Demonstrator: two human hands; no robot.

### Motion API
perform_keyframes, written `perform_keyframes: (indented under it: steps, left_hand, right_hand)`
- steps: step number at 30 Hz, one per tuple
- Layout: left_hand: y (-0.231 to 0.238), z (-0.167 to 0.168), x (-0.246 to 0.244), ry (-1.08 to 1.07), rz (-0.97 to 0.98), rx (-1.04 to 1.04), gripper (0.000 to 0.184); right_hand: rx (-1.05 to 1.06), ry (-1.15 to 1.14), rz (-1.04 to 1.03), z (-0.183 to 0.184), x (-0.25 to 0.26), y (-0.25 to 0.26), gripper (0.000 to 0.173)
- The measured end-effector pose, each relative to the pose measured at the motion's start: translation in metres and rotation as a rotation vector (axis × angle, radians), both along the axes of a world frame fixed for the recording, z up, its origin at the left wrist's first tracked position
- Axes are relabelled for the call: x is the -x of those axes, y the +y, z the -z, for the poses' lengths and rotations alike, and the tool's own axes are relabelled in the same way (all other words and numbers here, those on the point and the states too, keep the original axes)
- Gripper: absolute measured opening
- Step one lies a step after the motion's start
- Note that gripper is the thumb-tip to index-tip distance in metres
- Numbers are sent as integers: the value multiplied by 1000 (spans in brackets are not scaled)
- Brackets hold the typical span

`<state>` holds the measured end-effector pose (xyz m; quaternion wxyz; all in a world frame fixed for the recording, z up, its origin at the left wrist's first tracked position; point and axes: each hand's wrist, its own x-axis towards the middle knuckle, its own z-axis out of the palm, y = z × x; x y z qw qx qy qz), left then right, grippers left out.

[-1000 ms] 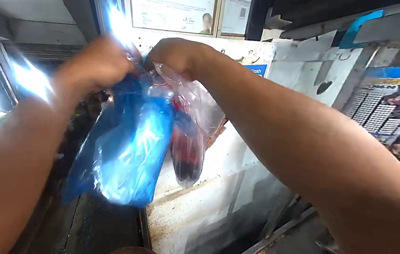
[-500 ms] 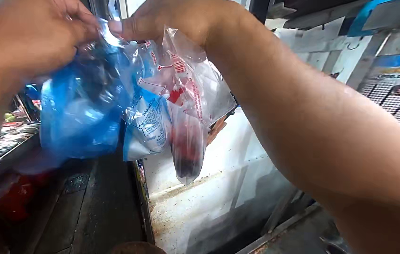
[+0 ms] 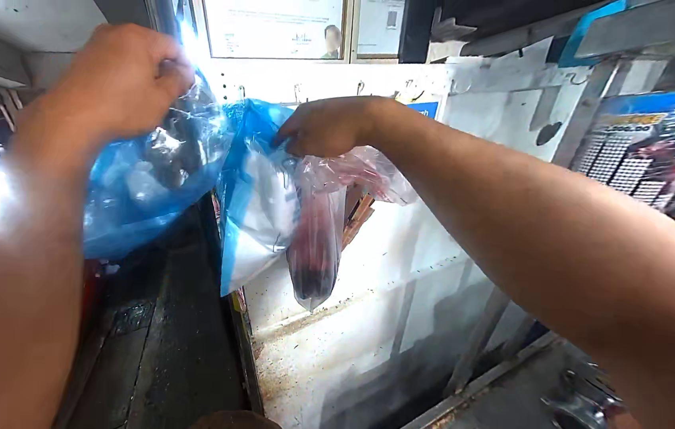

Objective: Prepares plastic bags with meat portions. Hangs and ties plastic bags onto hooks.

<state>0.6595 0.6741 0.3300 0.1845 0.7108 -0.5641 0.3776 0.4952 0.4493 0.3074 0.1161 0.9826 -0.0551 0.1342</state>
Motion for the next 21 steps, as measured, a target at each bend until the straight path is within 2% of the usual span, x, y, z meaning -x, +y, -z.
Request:
perform_keyframes:
  steps: [4, 8, 10, 14, 17, 19, 21]
  left_hand:
    - [-43, -4, 10, -41, 95, -119, 29]
    - [-94, 7, -6, -7, 148, -188, 26]
    - [-110, 9, -17, 67, 126, -160, 25]
    - [-126, 5, -31, 163, 89, -55, 29]
    - [-126, 4, -28, 180, 17, -18, 31]
    - [-124, 5, -24, 219, 10, 16, 44]
    - [-122, 2, -20, 227, 24, 23, 47]
  right_hand:
    - [-418, -171, -56, -14, 3, 10, 39]
    - [-622, -310, 21, -20, -19, 0, 22]
    - [-670, -413, 85, -18, -30, 1, 27]
    - [-690, -493, 86, -12, -45, -4, 51]
    - [-677, -448, 112, -11, -49, -7, 50]
    - [-651, -415, 133, -11, -49, -8, 42]
    - [-601, -390, 140, -10, -52, -8, 47]
